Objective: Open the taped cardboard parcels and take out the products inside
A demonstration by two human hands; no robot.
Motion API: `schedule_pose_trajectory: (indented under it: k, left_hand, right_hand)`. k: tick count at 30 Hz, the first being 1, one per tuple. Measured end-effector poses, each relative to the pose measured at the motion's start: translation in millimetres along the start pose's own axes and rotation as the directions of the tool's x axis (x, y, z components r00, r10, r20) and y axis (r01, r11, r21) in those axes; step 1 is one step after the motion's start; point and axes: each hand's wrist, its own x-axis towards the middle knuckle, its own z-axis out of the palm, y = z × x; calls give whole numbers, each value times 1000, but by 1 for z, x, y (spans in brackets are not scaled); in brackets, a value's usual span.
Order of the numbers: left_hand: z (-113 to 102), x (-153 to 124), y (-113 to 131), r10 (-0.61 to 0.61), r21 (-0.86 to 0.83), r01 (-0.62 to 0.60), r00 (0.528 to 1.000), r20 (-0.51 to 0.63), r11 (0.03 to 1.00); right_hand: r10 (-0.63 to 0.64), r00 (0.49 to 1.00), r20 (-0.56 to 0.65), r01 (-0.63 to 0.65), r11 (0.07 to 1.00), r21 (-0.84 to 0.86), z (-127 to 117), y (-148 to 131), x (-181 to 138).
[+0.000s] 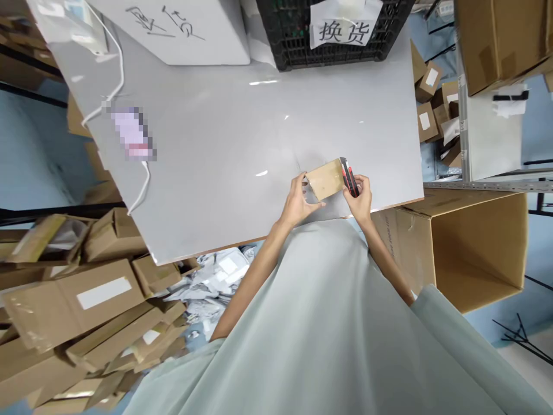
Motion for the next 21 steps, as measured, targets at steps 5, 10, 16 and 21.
schedule_pose_trajectory:
  k: [5,10,16,21]
  left_hand:
    - [-2,11,-6,-89,-152,68,986,-140,986]
    - [-13,35,-12,-151,-263,114,980,-128,958]
    - [-25,40,-3,-224,-304,178,967,-125,936]
    - [-28,44,6,-218,-260,175,964,-149,950]
  right_hand:
    - [18,999,49,-15,999,-50,-2,-4,9]
    - [-34,996,81,47,986,-161,-16,-21,7]
    - [-32,952,305,126,947,-294,-30,-74,-21]
    - [111,883,456,159,843,-514,-25,-112,-27]
